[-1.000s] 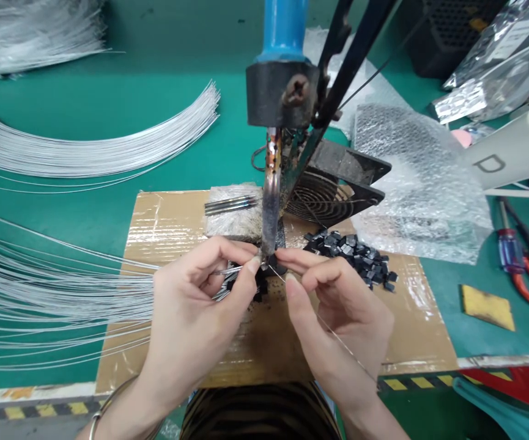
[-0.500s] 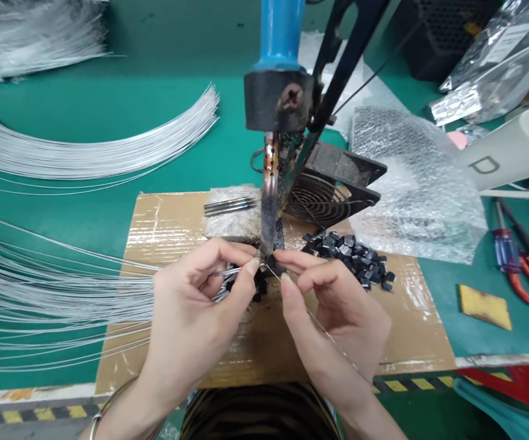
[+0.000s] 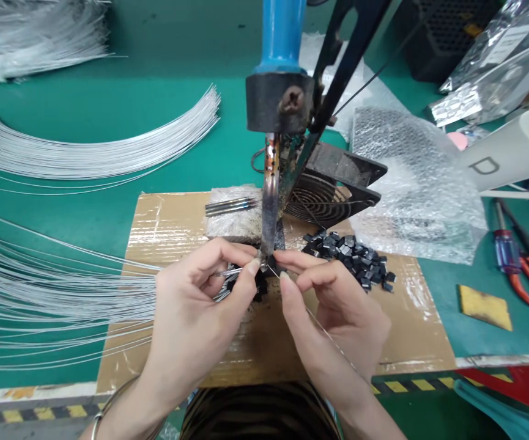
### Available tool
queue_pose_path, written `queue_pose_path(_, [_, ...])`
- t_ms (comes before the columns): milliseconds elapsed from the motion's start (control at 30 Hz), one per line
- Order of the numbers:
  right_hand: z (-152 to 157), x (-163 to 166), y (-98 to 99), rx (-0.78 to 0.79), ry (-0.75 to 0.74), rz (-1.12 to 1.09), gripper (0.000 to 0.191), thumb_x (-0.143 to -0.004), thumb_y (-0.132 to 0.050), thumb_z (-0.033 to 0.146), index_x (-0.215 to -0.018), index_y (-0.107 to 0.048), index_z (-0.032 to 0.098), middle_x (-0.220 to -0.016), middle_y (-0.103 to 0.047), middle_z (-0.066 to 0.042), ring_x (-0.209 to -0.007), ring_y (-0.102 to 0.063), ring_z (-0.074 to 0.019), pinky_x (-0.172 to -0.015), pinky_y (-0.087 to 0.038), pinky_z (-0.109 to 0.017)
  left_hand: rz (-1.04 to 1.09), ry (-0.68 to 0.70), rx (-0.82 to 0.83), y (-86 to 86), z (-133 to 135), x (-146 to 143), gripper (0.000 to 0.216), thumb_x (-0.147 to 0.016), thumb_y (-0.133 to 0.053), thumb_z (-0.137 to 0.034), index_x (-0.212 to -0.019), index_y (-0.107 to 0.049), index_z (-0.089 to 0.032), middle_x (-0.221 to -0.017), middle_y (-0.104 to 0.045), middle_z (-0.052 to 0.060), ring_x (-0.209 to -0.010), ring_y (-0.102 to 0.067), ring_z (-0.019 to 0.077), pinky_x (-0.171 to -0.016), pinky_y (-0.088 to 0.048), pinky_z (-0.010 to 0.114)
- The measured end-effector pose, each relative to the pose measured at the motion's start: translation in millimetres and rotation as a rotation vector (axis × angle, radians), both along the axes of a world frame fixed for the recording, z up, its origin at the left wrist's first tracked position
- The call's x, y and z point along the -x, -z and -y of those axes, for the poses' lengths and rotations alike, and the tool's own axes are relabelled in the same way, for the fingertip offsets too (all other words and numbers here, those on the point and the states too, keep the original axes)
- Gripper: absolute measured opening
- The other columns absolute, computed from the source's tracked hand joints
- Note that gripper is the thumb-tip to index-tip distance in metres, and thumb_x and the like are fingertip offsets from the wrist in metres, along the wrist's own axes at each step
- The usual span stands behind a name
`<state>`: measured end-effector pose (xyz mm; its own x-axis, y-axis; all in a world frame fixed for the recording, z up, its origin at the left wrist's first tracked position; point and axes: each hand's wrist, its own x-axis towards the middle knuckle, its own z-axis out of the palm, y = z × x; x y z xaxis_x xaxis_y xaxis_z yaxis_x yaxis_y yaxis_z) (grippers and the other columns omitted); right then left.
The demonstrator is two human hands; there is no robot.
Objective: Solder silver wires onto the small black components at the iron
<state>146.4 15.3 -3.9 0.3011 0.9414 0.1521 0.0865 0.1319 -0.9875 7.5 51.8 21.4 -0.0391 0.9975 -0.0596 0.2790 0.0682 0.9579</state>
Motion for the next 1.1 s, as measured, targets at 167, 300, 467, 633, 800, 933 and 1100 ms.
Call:
queue_pose_path(167, [1.2,-2.6,2.2,-0.009,-0.042,0.025,0.020,-0.092,-0.071,0.006,-0.087,-0.065,0.024,-0.117,-0.080,-0.004,-0.116,-0.076,-0.0204,-0.103,-0.059,-0.033,0.025,0.010,-0.010,0.2,1.5,0.2,0.013,-0.089,-0.074,-0.013,-0.081,-0.074,-0.023,-0.089,-0.078,-0.004,-0.078,-0.073,0.0069,-0.069,-0.055,0.010])
queue_pose_path(300, [1.9,-2.6,2.4,-0.010,-0.042,0.016,0.020,-0.092,-0.071,0.004,-0.088,-0.066,0.024,-0.117,-0.080,-0.003,-0.116,-0.076,-0.0195,-0.103,-0.059,-0.032,0.024,0.010,-0.018,1.0,1.1,-0.2,0.013,-0.089,-0.074,-0.012,-0.081,-0.075,-0.023,-0.089,-0.078,-0.004,-0.077,-0.073,0.0075,-0.068,-0.055,0.011])
queue_pose_path(467, [2.0,-3.0,3.3,-0.016,-0.043,0.000,0.021,-0.092,-0.071,0.004,-0.088,-0.065,0.024,-0.117,-0.079,-0.003,-0.117,-0.075,-0.0198,-0.104,-0.057,-0.032,0.008,0.000,-0.001,0.3,1.4,0.1,0.013,-0.088,-0.075,-0.013,-0.079,-0.075,-0.022,-0.087,-0.078,-0.003,-0.077,-0.073,0.0083,-0.066,-0.054,0.011])
queue_pose_path(633, [1.5,-2.5,2.6,0.002,-0.044,0.001,0.021,-0.092,-0.071,0.004,-0.087,-0.066,0.023,-0.116,-0.079,-0.003,-0.116,-0.076,-0.0196,-0.104,-0.058,-0.033,0.015,0.022,0.001,0.8,1.1,1.0,0.014,-0.089,-0.074,-0.012,-0.079,-0.074,-0.022,-0.085,-0.077,-0.003,-0.074,-0.072,0.0077,-0.066,-0.054,0.012])
queue_pose_path(800, [1.0,0.1,0.5,0.005,-0.008,-0.015,0.019,-0.092,-0.072,0.006,-0.085,-0.067,0.023,-0.114,-0.080,-0.003,-0.112,-0.077,-0.0201,-0.101,-0.059,-0.033,0.021,0.030,0.002,0.6,0.2,0.7,0.014,-0.090,-0.073,-0.013,-0.080,-0.074,-0.022,-0.086,-0.077,-0.004,-0.074,-0.072,0.0072,-0.067,-0.054,0.012])
queue_pose_path(933, [0.2,2.1,-1.0,0.005,0.006,-0.008,0.017,-0.092,-0.073,0.009,-0.085,-0.068,0.023,-0.113,-0.081,-0.005,-0.109,-0.078,-0.0217,-0.098,-0.061,-0.036,0.029,0.018,0.012,-1.4,-0.3,-1.0,0.014,-0.089,-0.074,-0.012,-0.079,-0.074,-0.022,-0.086,-0.077,-0.003,-0.075,-0.073,0.0081,-0.068,-0.055,0.013])
queue_pose_path(1100, [0.7,1.2,0.2,-0.011,0.013,0.022,0.016,-0.093,-0.073,0.009,-0.086,-0.069,0.023,-0.113,-0.081,-0.007,-0.107,-0.079,-0.0239,-0.095,-0.063,-0.039,0.032,0.009,0.007,-3.3,-0.1,-2.3,0.015,-0.088,-0.073,-0.010,-0.078,-0.074,-0.021,-0.085,-0.077,-0.002,-0.076,-0.073,0.0089,-0.066,-0.054,0.013])
